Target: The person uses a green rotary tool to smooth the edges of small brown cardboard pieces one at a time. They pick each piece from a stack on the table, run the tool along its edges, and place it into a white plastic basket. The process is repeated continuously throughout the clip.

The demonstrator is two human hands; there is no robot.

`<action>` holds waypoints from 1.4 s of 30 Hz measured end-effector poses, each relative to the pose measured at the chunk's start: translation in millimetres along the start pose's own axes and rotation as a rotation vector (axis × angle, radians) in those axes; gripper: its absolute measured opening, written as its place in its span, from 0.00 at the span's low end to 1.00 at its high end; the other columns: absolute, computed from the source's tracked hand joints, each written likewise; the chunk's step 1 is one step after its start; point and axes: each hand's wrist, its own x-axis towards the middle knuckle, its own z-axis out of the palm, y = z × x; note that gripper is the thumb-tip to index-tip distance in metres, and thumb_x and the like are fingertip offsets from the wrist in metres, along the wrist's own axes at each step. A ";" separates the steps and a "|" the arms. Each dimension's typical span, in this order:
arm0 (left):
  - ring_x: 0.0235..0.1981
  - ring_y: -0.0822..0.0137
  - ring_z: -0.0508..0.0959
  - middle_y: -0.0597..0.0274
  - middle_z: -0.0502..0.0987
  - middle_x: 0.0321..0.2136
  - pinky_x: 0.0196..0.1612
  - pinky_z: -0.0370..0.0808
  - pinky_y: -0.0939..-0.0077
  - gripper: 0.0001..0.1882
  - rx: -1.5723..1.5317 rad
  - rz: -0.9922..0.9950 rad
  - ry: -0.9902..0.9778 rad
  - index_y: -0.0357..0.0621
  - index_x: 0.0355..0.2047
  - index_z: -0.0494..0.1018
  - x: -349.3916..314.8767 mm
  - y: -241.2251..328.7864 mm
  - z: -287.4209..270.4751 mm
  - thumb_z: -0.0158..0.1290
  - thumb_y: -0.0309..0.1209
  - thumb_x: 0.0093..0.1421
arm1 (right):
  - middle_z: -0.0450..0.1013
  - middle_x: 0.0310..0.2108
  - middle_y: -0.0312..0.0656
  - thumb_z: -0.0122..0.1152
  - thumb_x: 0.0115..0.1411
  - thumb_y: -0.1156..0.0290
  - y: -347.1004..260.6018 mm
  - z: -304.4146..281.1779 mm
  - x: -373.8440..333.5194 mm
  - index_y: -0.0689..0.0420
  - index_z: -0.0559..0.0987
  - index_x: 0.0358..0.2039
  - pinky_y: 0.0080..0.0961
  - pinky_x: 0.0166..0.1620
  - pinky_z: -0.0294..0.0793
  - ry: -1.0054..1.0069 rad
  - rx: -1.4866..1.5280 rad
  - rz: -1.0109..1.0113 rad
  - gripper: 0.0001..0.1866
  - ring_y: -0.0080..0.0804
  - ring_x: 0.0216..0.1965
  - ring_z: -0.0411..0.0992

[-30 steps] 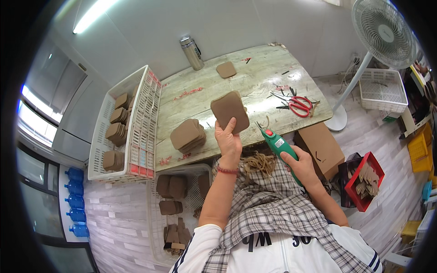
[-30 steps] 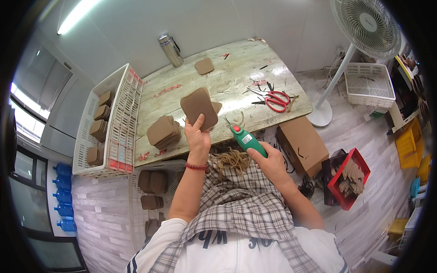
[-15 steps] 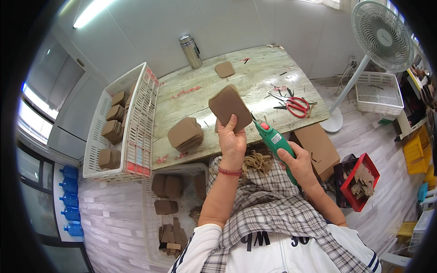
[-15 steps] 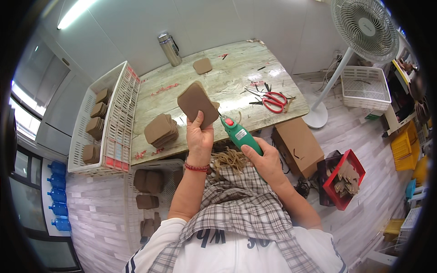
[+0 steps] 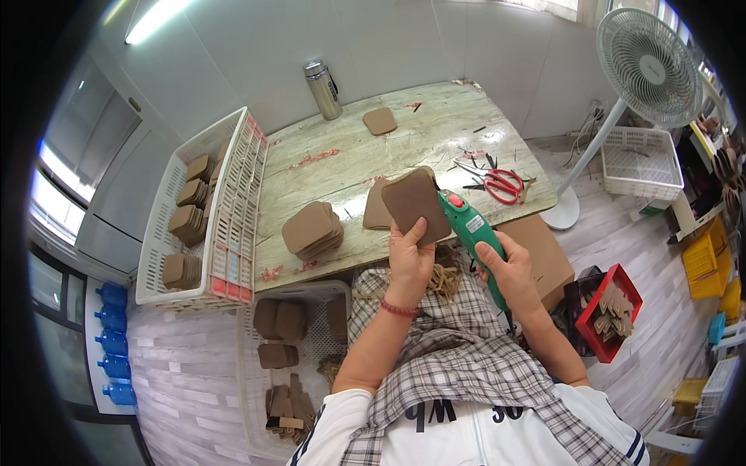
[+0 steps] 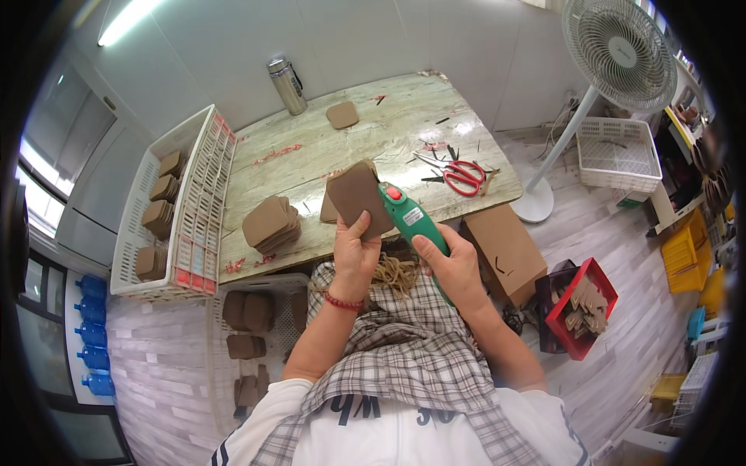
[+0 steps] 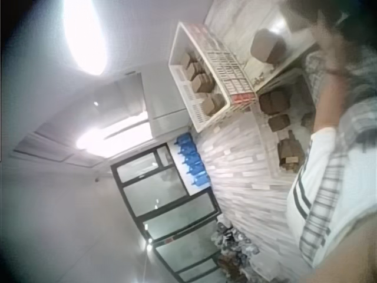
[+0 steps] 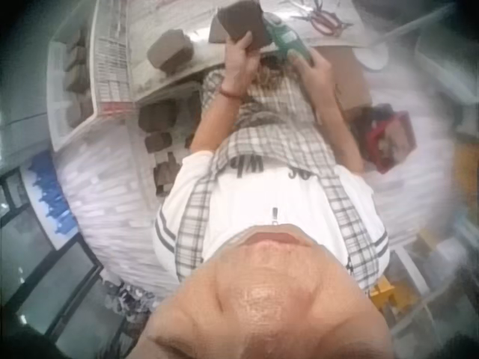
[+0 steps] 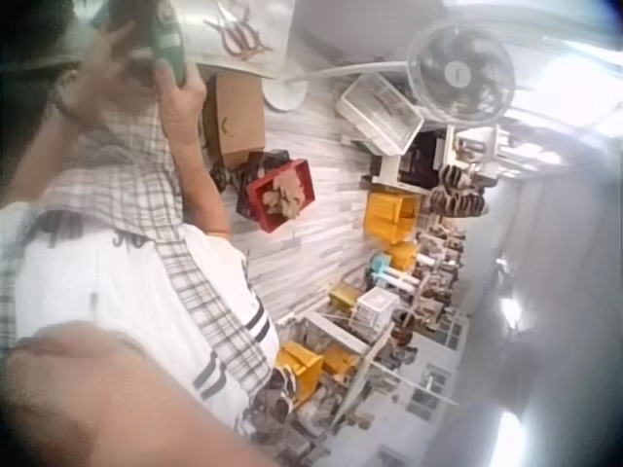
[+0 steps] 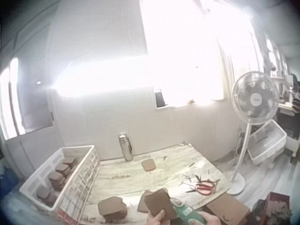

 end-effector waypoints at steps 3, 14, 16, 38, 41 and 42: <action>0.48 0.65 0.76 0.60 0.75 0.48 0.50 0.78 0.69 0.20 0.041 -0.014 -0.001 0.44 0.52 0.68 -3.2 2.0 0.6 0.52 0.16 0.59 | 0.69 0.22 0.31 0.62 0.61 0.60 -0.4 -0.8 1.3 0.63 0.77 0.43 0.14 0.25 0.66 -0.010 0.021 0.002 0.18 0.14 0.21 0.66; 0.51 0.64 0.75 0.61 0.74 0.50 0.55 0.74 0.69 0.20 -0.045 -0.001 -0.029 0.45 0.52 0.68 -2.7 5.3 -4.0 0.52 0.17 0.60 | 0.69 0.23 0.32 0.62 0.61 0.60 -2.6 3.2 -4.0 0.64 0.76 0.44 0.15 0.25 0.66 -0.024 0.033 0.028 0.19 0.15 0.22 0.66; 0.49 0.65 0.76 0.61 0.75 0.49 0.53 0.76 0.68 0.20 -0.055 -0.018 -0.013 0.46 0.51 0.68 -5.3 3.6 -2.6 0.52 0.16 0.59 | 0.69 0.23 0.32 0.62 0.61 0.60 -5.3 4.3 -3.7 0.64 0.76 0.44 0.15 0.25 0.66 -0.026 0.054 0.033 0.19 0.15 0.22 0.66; 0.44 0.66 0.78 0.60 0.78 0.44 0.47 0.78 0.69 0.17 0.195 -0.079 -0.028 0.42 0.48 0.72 -16.0 23.8 -19.4 0.52 0.14 0.58 | 0.70 0.22 0.35 0.59 0.63 0.59 -9.6 -16.0 0.3 0.63 0.75 0.42 0.15 0.26 0.69 -0.081 -0.015 0.079 0.18 0.17 0.21 0.68; 0.46 0.64 0.78 0.59 0.77 0.46 0.49 0.78 0.68 0.18 0.236 -0.124 -0.077 0.43 0.48 0.71 -15.4 31.0 -25.4 0.52 0.15 0.59 | 0.70 0.23 0.35 0.59 0.63 0.59 -8.5 -20.0 -1.0 0.64 0.75 0.42 0.15 0.25 0.69 -0.103 -0.006 0.092 0.18 0.17 0.21 0.68; 0.45 0.65 0.78 0.60 0.77 0.45 0.48 0.79 0.69 0.18 0.261 -0.135 -0.067 0.42 0.48 0.72 -15.8 34.6 -25.4 0.52 0.15 0.58 | 0.70 0.23 0.35 0.59 0.63 0.59 -8.2 -21.6 -1.7 0.64 0.75 0.42 0.15 0.25 0.69 -0.107 -0.003 0.099 0.18 0.17 0.21 0.68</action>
